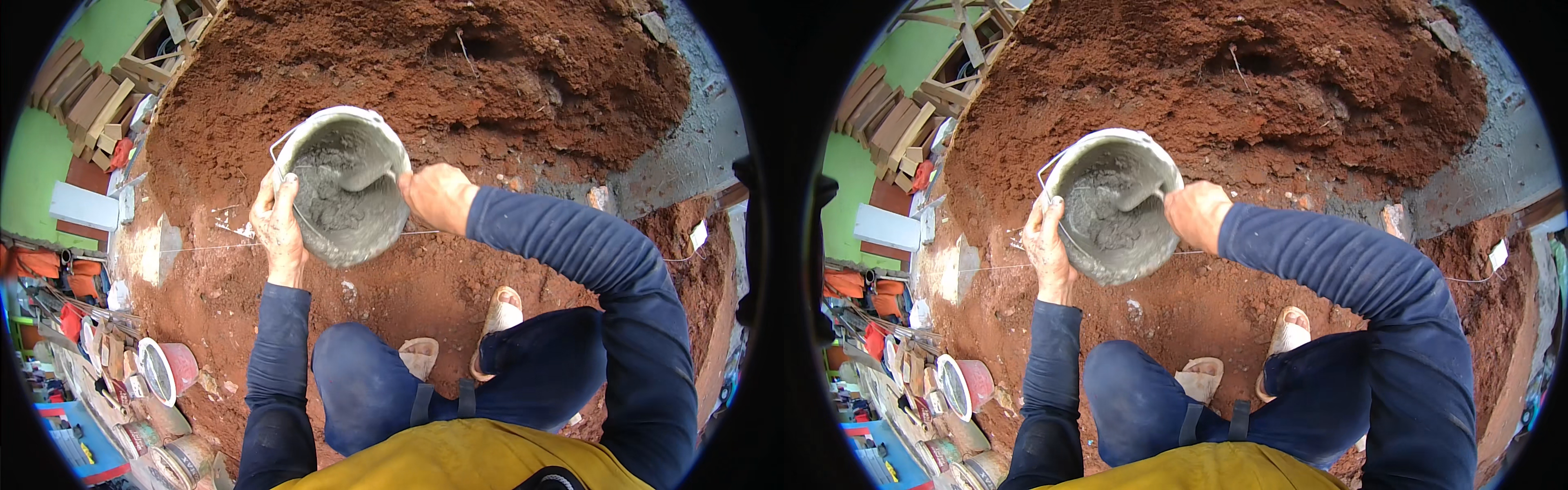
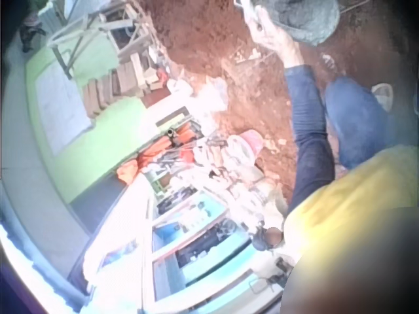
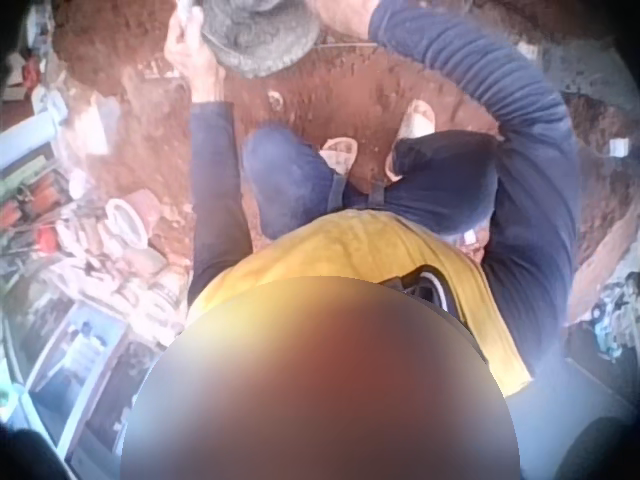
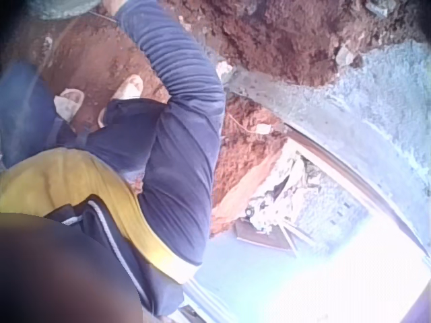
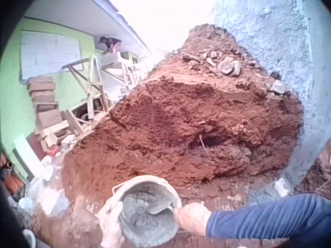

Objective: The person scoops wet cement from a bucket with a trowel and spreads it along a string line on the ground. They place bricks into the cement, tap them with a hammer to level them, and continue adding more bricks along the line.

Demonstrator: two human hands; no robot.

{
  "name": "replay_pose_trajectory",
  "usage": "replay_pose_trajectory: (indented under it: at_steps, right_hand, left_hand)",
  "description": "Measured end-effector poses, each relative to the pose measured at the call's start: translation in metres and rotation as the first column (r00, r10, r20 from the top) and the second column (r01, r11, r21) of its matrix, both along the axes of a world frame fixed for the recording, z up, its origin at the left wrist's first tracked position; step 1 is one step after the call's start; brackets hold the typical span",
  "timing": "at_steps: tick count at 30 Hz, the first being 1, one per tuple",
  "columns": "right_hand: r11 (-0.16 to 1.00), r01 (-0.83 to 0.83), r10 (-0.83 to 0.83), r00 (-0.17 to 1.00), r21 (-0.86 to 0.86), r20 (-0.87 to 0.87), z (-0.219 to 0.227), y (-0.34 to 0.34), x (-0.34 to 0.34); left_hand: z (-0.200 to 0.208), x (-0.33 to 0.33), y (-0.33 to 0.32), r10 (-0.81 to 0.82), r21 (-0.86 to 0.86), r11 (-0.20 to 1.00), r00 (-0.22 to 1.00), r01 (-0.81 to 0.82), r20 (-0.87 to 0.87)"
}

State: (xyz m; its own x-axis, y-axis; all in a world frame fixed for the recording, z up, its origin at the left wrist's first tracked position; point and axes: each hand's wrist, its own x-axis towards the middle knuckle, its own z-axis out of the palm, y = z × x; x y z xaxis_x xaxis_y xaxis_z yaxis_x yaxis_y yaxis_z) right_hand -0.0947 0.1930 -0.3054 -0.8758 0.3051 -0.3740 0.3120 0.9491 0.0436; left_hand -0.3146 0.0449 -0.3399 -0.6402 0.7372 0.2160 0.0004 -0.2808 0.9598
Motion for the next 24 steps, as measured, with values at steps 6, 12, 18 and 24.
replay_pose_trajectory:
  at_steps: [6,12,18,24]
  right_hand:
    - [0.948,-0.002,0.149,0.885,0.318,-0.44,0.002,0.0,-0.005]
    - [0.993,-0.088,0.096,0.99,-0.075,0.104,0.02,0.0,-0.014]
    - [0.986,0.155,-0.168,0.949,-0.069,-0.267,0.014,0.022,0.023]
    - [0.35,0.357,-0.603,0.793,-0.866,0.083,-0.033,-0.004,0.063]
  left_hand:
    - [0.007,0.007,-0.002,0.05,-0.053,0.997,0.992,-0.057,-0.114]
    - [0.027,0.005,-0.002,0.035,-0.041,0.997,0.854,-0.066,-0.519]
    - [0.056,0.026,0.006,-0.062,-0.023,0.998,0.748,0.062,-0.66]
    - [0.098,0.038,0.025,-0.358,-0.21,0.93,0.614,0.302,-0.703]
